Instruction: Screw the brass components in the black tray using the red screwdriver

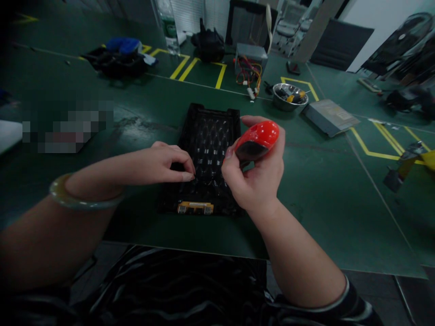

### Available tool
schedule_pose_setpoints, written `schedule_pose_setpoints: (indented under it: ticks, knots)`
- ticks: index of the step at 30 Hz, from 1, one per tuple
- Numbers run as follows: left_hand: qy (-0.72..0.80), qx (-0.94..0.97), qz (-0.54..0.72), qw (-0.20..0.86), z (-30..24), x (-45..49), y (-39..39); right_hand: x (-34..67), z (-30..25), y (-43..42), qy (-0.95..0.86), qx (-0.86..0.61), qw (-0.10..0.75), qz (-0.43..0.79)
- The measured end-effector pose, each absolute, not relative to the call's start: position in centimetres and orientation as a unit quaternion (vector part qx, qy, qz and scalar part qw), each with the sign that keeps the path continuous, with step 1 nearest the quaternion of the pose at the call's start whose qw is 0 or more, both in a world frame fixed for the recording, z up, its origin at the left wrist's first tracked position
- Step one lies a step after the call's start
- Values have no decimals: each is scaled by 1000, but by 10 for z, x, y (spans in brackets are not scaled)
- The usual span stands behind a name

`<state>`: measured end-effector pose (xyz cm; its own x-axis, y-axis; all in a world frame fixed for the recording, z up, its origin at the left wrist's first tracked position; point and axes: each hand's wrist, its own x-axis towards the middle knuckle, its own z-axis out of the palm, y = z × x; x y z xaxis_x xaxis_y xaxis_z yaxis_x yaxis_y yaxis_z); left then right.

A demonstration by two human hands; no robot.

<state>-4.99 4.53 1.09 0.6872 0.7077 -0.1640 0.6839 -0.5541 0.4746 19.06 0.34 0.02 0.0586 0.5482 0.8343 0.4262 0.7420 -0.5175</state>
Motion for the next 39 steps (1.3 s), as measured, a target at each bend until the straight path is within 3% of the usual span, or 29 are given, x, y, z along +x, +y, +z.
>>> schedule_pose_setpoints:
  ticks: [16,26,39]
  knots:
    - [341,913,114,191,2,-29,32,181,14,-1,-623,-317,710,85]
    - [322,906,82,260,6,-20,22,190,14,1,-615,-339,709,59]
    - [329,916,59,222,4,-10,4,190,12,-6,-637,-386,663,73]
